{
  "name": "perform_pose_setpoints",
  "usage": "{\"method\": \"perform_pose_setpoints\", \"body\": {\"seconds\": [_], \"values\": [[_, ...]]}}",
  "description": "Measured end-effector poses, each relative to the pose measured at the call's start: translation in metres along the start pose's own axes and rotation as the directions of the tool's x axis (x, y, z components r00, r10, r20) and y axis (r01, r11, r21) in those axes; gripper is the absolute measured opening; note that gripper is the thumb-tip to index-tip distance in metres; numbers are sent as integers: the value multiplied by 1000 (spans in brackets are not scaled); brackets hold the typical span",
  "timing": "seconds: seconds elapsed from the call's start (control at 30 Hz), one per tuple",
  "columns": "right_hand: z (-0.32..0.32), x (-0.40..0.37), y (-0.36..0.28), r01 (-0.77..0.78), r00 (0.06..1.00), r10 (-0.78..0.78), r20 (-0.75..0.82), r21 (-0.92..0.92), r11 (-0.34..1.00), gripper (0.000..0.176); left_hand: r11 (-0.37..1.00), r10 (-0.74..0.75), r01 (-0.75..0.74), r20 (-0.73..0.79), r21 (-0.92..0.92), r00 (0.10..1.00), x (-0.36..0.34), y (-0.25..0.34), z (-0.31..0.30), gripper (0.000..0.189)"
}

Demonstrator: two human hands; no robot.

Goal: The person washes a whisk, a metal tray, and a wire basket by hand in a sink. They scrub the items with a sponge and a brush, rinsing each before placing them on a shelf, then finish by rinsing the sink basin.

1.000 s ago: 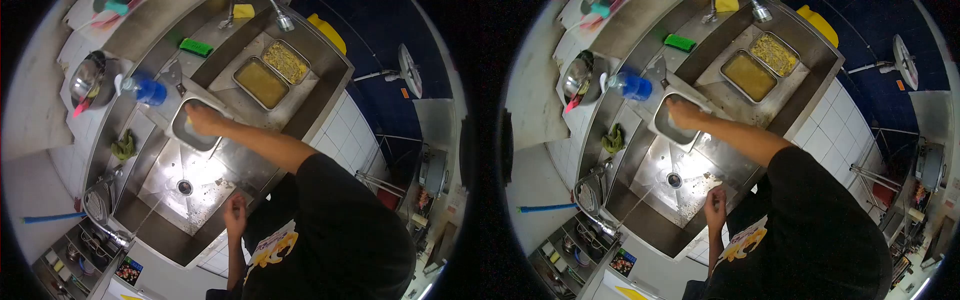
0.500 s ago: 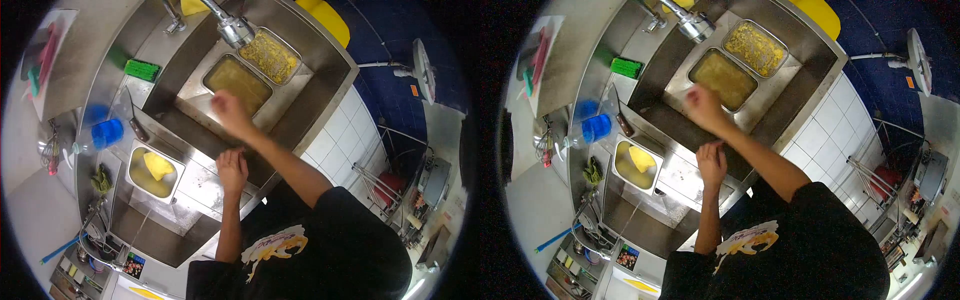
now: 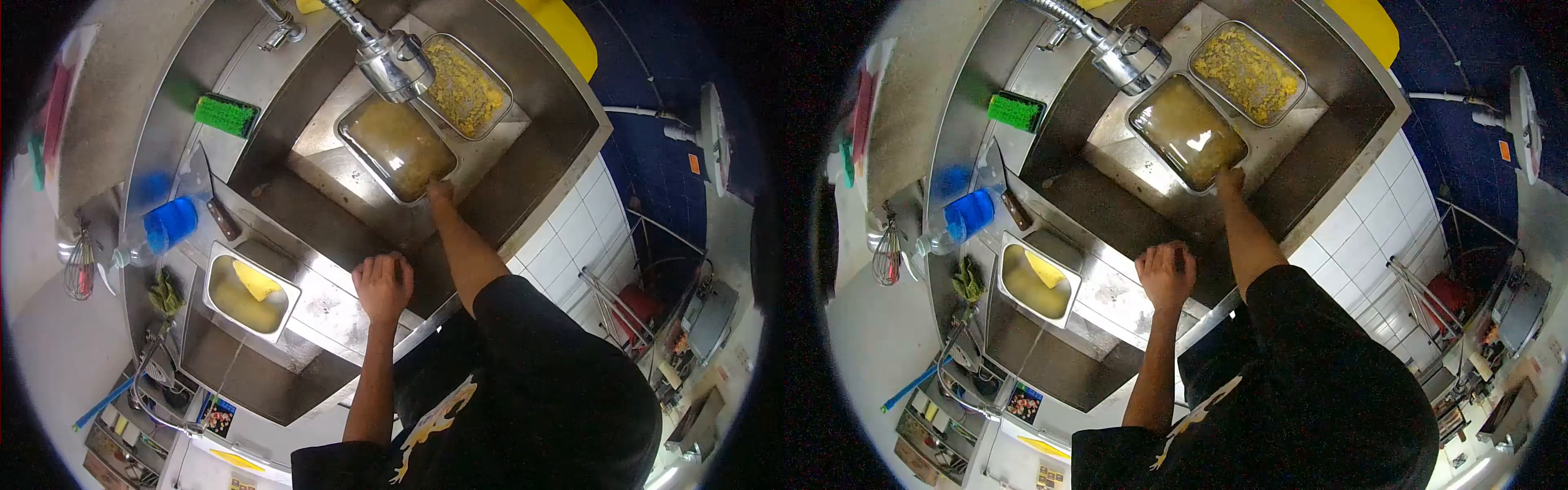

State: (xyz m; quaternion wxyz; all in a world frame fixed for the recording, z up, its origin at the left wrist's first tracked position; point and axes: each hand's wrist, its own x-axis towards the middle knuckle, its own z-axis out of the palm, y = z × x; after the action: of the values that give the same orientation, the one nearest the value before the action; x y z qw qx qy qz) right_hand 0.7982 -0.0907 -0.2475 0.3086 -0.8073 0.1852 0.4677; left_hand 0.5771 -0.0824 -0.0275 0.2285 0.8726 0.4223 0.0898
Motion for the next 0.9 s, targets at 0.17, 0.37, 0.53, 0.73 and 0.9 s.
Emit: {"method": "perform_pose_setpoints", "body": {"seconds": [0.17,0.37,0.53,0.73,0.9], "values": [[58,1,76,7,923,-70,-379,-165,986,55,1000,-13,13,12,22,1000,3,2,-2,14],[35,-109,45,-69,966,203,-163,589,805,70,1000,-13,12,22,21,1000,1,2,-2,18],[65,-54,112,-348,891,434,-132,414,841,59,999,-20,17,66,43,998,-2,1,-1,18],[34,-130,81,-253,953,298,-49,404,879,49,999,-15,12,58,45,998,-2,2,-2,18],[46,-118,83,-375,910,415,-18,393,840,43,996,21,-23,21,81,1000,-1,-2,2,19]]}}
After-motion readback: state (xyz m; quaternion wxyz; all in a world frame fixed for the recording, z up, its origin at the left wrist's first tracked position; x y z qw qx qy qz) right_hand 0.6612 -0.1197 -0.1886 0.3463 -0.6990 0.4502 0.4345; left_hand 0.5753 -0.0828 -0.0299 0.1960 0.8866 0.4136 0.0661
